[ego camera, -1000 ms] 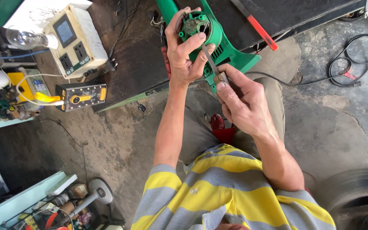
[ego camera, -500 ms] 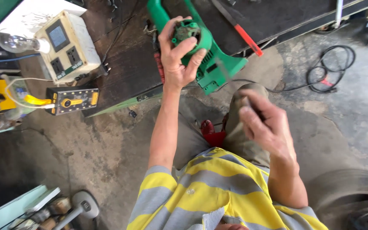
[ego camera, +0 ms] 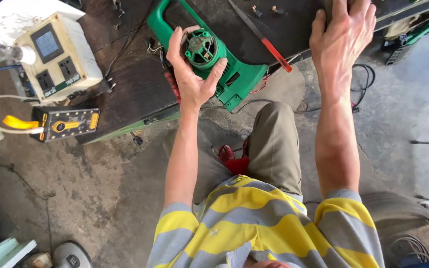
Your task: Repairing and cleaning the internal components of a green power tool casing using a screwdriver and cloth.
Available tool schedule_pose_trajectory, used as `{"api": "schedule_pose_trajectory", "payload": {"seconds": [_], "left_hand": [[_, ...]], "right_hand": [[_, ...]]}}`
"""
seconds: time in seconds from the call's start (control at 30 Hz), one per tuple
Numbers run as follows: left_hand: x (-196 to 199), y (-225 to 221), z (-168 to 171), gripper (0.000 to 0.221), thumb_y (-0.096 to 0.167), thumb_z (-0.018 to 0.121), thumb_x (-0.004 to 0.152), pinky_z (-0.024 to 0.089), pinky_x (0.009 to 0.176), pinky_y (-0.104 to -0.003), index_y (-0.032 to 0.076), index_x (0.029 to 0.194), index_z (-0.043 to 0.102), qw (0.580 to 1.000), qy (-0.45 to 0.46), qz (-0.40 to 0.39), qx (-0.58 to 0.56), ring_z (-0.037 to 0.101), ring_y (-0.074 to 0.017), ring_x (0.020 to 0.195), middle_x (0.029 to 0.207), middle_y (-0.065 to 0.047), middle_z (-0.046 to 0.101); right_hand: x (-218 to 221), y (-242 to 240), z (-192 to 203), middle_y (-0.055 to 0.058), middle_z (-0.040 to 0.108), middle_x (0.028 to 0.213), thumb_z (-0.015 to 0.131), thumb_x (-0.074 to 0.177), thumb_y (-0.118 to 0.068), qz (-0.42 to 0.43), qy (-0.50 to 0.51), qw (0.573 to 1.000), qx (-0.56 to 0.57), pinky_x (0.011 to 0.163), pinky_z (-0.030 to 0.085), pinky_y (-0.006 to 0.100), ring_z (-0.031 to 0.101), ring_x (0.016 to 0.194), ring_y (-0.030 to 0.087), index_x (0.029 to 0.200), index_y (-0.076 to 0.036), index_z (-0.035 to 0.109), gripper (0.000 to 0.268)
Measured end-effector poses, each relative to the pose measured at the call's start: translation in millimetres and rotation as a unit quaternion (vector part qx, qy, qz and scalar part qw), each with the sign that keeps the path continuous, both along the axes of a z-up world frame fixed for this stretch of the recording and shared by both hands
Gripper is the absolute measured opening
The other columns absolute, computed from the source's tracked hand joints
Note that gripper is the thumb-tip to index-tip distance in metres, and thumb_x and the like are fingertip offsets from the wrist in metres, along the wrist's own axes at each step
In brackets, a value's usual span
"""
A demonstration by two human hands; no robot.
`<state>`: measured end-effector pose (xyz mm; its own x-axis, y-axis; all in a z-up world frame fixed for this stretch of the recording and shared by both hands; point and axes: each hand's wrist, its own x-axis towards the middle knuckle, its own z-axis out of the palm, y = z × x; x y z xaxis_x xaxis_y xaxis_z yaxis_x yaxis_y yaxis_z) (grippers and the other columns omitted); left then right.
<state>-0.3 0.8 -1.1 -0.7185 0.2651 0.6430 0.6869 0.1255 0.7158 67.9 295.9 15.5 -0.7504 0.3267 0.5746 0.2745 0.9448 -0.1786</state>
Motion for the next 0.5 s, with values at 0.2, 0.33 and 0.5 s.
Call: {"api": "schedule_pose_trajectory", "payload": {"seconds": [0.2, 0.33, 0.5], "left_hand": [[0.0, 1.0, -4.3, 0.085, 0.039, 0.083, 0.103, 0.051, 0.125, -0.047, 0.018, 0.163, 0.027, 1.0, 0.001, 0.03, -0.008, 0.058, -0.0282, 0.141, 0.152, -0.009, 0.046], [0.4, 1.2, -2.4, 0.088, 0.039, 0.085, 0.102, 0.052, 0.127, -0.046, 0.021, 0.165, 0.025, 1.0, -0.005, 0.027, -0.003, 0.057, -0.027, 0.143, 0.154, -0.008, 0.044], [1.5, 0.4, -3.4, 0.088, 0.04, 0.084, 0.103, 0.052, 0.129, -0.046, 0.021, 0.166, 0.025, 1.0, -0.019, 0.022, -0.001, 0.053, -0.0261, 0.147, 0.157, -0.006, 0.041]], "right_hand": [[-1.3, -21.5, 34.7, 0.021, 0.051, 0.108, 0.077, 0.095, -0.007, 0.114, 0.073, 0.99, -0.045, 0.077, 0.042, 0.048, 0.043, 0.09, 0.035, 0.122, 0.004, 0.067, 0.031], [-26.8, -25.8, 18.5, 0.015, 0.064, 0.103, 0.077, 0.091, 0.004, 0.248, 0.063, 0.965, -0.052, 0.077, 0.044, 0.044, 0.055, 0.092, 0.034, 0.113, 0.002, 0.078, 0.022], [-61.8, -35.8, -2.6, 0.006, 0.059, 0.083, 0.088, 0.091, -0.013, 0.251, -0.029, 0.967, 0.04, 0.068, 0.043, 0.041, 0.058, 0.078, 0.03, 0.092, -0.009, 0.062, 0.026]]}}
